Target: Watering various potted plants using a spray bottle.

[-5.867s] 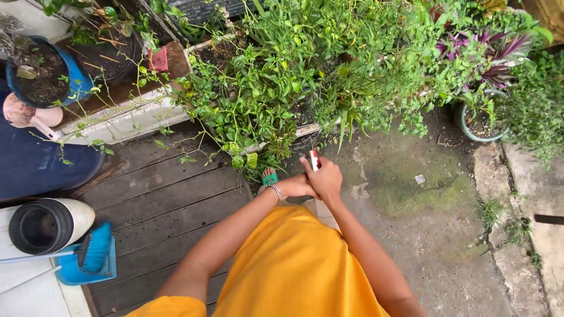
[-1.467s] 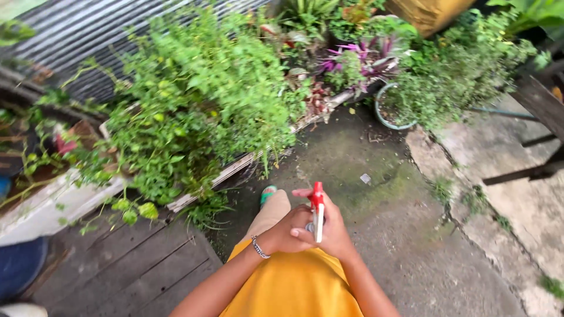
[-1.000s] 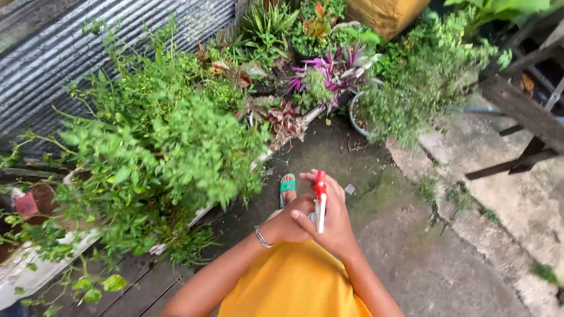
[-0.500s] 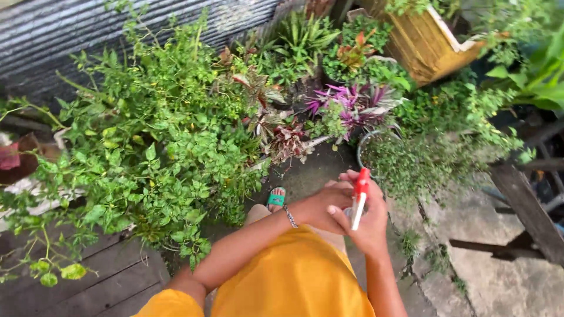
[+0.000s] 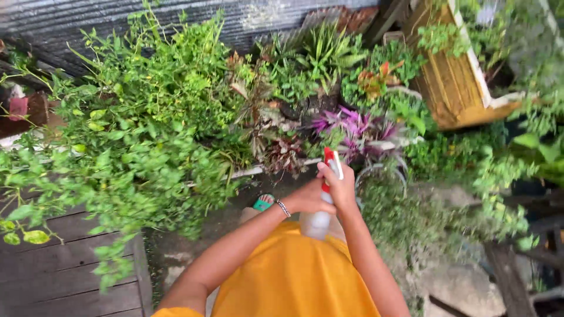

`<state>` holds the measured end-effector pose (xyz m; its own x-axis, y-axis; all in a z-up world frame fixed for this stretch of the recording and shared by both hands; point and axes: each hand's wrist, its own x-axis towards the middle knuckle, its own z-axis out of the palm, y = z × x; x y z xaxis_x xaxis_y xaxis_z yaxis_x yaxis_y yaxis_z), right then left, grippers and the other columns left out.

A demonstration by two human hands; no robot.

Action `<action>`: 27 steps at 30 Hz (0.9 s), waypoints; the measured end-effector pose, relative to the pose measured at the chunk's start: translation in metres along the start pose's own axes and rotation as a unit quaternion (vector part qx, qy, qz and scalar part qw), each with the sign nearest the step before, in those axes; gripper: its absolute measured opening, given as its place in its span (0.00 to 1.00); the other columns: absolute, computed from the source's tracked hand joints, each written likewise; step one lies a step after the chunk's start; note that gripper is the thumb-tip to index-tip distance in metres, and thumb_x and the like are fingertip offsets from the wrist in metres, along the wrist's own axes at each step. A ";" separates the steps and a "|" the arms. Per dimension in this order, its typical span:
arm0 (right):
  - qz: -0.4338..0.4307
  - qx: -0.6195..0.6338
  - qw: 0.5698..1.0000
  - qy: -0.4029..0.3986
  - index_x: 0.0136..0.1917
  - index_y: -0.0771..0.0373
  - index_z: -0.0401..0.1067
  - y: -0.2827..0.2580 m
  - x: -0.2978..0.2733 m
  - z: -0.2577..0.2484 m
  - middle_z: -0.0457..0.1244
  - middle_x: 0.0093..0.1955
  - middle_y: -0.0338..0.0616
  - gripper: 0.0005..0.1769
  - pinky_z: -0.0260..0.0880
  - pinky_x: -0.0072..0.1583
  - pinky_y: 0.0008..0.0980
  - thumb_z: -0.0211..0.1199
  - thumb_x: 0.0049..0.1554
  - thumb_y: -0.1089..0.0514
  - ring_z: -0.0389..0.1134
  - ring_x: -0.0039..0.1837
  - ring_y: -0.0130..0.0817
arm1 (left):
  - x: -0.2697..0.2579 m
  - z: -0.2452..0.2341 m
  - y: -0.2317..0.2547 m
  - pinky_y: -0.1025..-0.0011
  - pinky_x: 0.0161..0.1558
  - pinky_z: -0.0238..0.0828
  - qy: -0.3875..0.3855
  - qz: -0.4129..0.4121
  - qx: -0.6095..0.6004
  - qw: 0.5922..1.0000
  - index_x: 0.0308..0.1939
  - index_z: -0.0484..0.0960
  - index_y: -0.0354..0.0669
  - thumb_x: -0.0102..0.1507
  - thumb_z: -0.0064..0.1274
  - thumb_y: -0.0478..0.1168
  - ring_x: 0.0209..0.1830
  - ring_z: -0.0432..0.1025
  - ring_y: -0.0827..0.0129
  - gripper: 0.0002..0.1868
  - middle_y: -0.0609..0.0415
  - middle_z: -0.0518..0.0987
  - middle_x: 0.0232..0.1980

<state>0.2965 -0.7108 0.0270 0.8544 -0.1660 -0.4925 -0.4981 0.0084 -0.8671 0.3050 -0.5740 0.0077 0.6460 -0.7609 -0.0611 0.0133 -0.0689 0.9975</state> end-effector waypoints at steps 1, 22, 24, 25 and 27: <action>-0.003 0.000 1.000 -0.012 0.51 0.74 0.73 -0.001 0.020 -0.011 0.68 0.43 0.50 0.23 0.66 0.47 0.35 0.69 0.60 0.49 0.66 0.43 0.33 | 0.016 0.000 0.001 0.64 0.51 0.73 0.011 -0.003 0.005 1.000 0.50 0.77 0.37 0.50 0.63 0.44 0.47 0.76 0.63 0.27 0.50 0.81 0.47; 0.054 0.123 0.985 -0.111 0.44 0.64 0.75 -0.009 0.140 -0.100 0.67 0.38 0.39 0.18 0.66 0.43 0.30 0.70 0.57 0.47 0.66 0.39 0.27 | 0.149 0.029 -0.036 0.66 0.41 0.75 0.082 -0.254 -0.166 0.949 0.42 0.80 0.39 0.49 0.65 0.39 0.37 0.76 0.68 0.19 0.56 0.82 0.38; 0.097 0.104 0.986 -0.086 0.44 0.63 0.75 -0.013 0.146 -0.096 0.66 0.37 0.41 0.18 0.66 0.41 0.31 0.69 0.55 0.46 0.66 0.38 0.29 | 0.152 0.021 -0.032 0.67 0.43 0.75 0.087 -0.266 -0.174 0.944 0.46 0.78 0.43 0.48 0.64 0.39 0.39 0.76 0.70 0.23 0.57 0.82 0.40; 0.094 0.104 0.987 -0.084 0.44 0.63 0.75 -0.020 0.144 -0.094 0.66 0.37 0.41 0.18 0.66 0.41 0.31 0.69 0.55 0.46 0.66 0.38 0.29 | 0.152 0.017 -0.034 0.67 0.43 0.75 0.085 -0.263 -0.172 0.946 0.46 0.78 0.43 0.48 0.64 0.39 0.39 0.76 0.70 0.23 0.57 0.82 0.40; 0.100 0.127 0.983 -0.091 0.47 0.57 0.76 -0.031 0.138 -0.091 0.69 0.39 0.38 0.16 0.68 0.43 0.28 0.67 0.53 0.44 0.69 0.40 0.26 | 0.151 0.012 -0.038 0.68 0.45 0.76 0.041 -0.269 -0.169 0.947 0.46 0.79 0.40 0.49 0.64 0.40 0.40 0.78 0.68 0.22 0.54 0.83 0.41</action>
<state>0.4162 -0.8238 -0.0072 0.7675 0.0420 -0.6396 -0.6247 0.2726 -0.7317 0.3928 -0.6934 -0.0400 0.5328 -0.6209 -0.5750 0.5918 -0.2124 0.7776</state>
